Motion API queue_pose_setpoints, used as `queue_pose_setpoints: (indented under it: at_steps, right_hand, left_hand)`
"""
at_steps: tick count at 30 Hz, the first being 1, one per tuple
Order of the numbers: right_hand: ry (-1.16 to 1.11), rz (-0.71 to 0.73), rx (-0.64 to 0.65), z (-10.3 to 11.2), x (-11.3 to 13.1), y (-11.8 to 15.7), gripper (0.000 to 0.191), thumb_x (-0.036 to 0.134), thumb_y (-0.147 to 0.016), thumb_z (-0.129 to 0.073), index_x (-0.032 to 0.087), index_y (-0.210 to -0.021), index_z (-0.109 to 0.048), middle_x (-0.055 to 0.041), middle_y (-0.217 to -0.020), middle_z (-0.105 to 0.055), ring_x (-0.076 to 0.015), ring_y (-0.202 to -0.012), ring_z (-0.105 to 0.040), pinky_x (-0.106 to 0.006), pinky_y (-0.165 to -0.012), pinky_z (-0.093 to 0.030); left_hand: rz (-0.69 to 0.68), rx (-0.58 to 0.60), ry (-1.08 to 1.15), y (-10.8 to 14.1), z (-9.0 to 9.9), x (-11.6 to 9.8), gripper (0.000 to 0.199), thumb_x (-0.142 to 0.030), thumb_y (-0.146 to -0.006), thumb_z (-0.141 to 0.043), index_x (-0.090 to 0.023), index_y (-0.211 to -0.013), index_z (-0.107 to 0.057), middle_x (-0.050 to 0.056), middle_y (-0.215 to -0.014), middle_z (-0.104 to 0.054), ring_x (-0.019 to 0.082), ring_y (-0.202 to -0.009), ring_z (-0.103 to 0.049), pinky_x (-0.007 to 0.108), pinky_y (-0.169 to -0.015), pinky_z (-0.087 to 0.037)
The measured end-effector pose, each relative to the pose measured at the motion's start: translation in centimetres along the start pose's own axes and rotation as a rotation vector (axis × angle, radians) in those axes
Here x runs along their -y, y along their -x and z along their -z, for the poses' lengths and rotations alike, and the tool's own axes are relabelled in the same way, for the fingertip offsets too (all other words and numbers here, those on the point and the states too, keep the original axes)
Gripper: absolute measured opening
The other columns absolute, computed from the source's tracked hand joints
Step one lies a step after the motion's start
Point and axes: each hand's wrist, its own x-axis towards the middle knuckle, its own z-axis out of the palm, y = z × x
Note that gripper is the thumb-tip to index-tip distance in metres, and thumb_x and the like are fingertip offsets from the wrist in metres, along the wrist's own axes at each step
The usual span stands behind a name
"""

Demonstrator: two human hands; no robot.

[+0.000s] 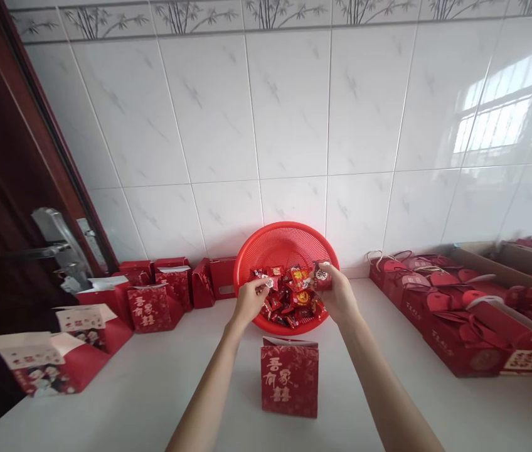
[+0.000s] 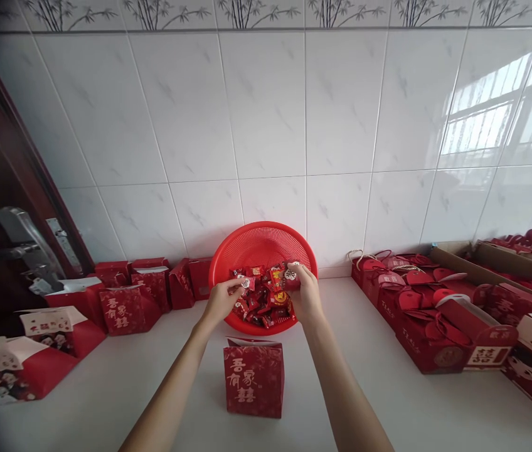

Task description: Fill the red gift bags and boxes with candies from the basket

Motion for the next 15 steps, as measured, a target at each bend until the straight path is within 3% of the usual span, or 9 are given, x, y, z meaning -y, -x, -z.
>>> queue_pose_setpoints:
  at_steps: [4,9,11,15]
  right_hand:
    - [0.021,-0.006,0.017,0.1,-0.3,-0.1,0.025,0.029,-0.059,-0.083,0.017,-0.074,-0.068,0.0014,-0.067,-0.062,-0.0116,-0.058,-0.056,-0.022,-0.049,-0.047]
    - [0.058,0.02,0.033,0.2,0.1,0.0,0.023,0.029,-0.059,-0.082,0.016,-0.073,-0.068,0.0002,-0.066,-0.063,-0.0118,-0.059,-0.055,-0.022,-0.051,-0.046]
    - [0.067,0.031,0.027,0.3,0.3,0.0,0.022,0.028,-0.06,-0.081,0.016,-0.074,-0.069,-0.0002,-0.065,-0.064,-0.0117,-0.059,-0.054,-0.022,-0.051,-0.045]
    - [0.064,0.045,0.016,0.5,0.6,-0.2,0.018,0.026,-0.063,-0.079,0.017,-0.075,-0.07,-0.0001,-0.065,-0.065,-0.0115,-0.059,-0.055,-0.021,-0.051,-0.044]
  left_hand:
    - [0.039,-0.049,0.084,-0.2,0.0,1.1,0.037,-0.013,-0.085,-0.055,-0.016,-0.119,-0.071,0.012,-0.122,-0.072,0.026,-0.108,-0.07,0.04,-0.098,-0.054]
    - [-0.028,-0.137,-0.051,-0.4,0.3,1.6,0.044,-0.005,-0.079,-0.052,-0.018,-0.116,-0.071,0.013,-0.14,-0.059,0.028,-0.132,-0.054,0.043,-0.11,-0.045]
    - [-0.072,-0.131,-0.098,-0.3,0.8,1.3,0.042,-0.002,-0.078,-0.05,-0.018,-0.109,-0.074,0.012,-0.133,-0.064,0.027,-0.126,-0.059,0.041,-0.109,-0.046]
    - [-0.125,0.016,-0.119,0.1,2.0,0.0,0.041,-0.001,-0.078,-0.047,-0.018,-0.1,-0.077,0.008,-0.11,-0.075,0.023,-0.103,-0.07,0.036,-0.098,-0.053]
